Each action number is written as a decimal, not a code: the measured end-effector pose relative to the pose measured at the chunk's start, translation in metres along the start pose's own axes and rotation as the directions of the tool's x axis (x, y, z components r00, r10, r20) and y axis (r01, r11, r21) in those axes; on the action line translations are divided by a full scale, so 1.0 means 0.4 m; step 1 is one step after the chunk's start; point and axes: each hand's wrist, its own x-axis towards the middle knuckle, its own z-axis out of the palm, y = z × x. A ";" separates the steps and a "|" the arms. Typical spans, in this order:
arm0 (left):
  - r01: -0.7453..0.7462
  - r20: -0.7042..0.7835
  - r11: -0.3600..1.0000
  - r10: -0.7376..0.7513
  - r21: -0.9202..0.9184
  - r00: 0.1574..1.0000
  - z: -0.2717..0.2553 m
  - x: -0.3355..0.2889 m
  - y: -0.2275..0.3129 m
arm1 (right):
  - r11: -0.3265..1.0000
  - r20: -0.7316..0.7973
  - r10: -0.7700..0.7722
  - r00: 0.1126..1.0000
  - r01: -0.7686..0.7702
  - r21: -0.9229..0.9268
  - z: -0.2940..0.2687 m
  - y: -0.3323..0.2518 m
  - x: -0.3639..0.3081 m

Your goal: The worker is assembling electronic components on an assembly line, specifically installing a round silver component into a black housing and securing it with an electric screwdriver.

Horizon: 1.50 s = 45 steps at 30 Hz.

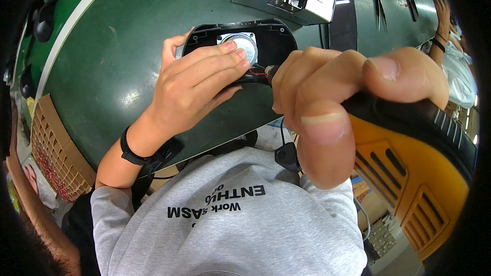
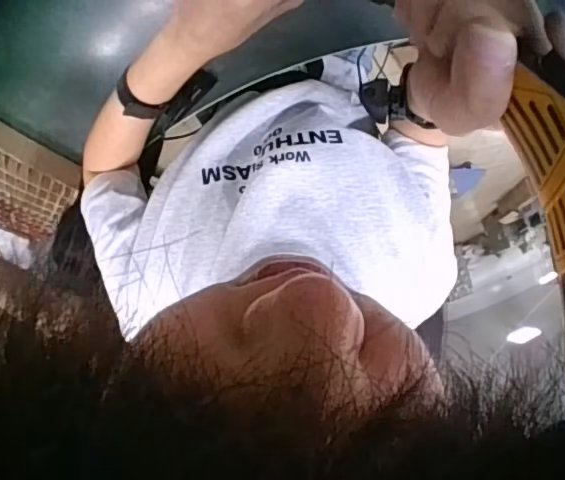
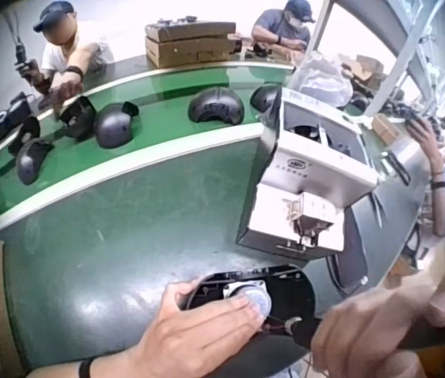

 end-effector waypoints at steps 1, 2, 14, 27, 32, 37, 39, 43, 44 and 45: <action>-0.002 0.001 1.000 0.002 0.001 1.000 -0.001 0.000 -0.001 | 1.000 -0.001 0.001 1.000 -0.001 0.001 0.003 0.002 -0.002; -0.004 0.003 1.000 0.004 0.002 1.000 -0.002 -0.001 -0.001 | 1.000 -0.034 -0.003 0.999 0.002 -0.005 0.011 0.003 -0.004; -0.013 0.010 1.000 0.013 0.017 1.000 -0.003 -0.002 -0.002 | 0.999 -0.060 -0.011 0.998 0.009 -0.047 0.049 0.006 -0.002; -0.017 0.012 1.000 0.017 0.016 1.000 -0.003 -0.002 -0.002 | 0.995 -0.046 -0.008 0.999 0.004 -0.095 0.036 -0.026 -0.022; -0.018 0.009 0.999 0.018 0.044 1.000 0.002 -0.005 0.001 | 0.994 -0.041 -0.006 0.999 0.001 -0.110 0.050 -0.020 -0.017; -0.016 0.013 0.999 0.015 0.039 1.000 0.003 -0.006 -0.003 | 0.992 -0.037 -0.001 0.999 -0.004 -0.127 0.046 -0.032 -0.027; -0.021 0.012 0.999 0.021 0.044 1.000 0.003 -0.005 -0.002 | 0.991 -0.036 0.000 0.999 -0.005 -0.134 0.049 -0.024 -0.020; -0.017 0.007 0.998 0.017 0.068 1.000 0.004 -0.007 0.001 | 0.990 -0.028 0.002 1.000 -0.006 -0.143 0.052 -0.040 -0.026; -0.021 0.005 0.997 0.021 0.074 1.000 0.005 -0.005 0.002 | 0.989 -0.028 0.003 1.000 -0.007 -0.149 0.054 -0.033 -0.020; -0.023 0.005 0.997 0.023 0.073 1.000 0.007 -0.004 0.004 | 0.988 -0.028 0.004 1.000 -0.008 -0.155 0.054 -0.007 -0.007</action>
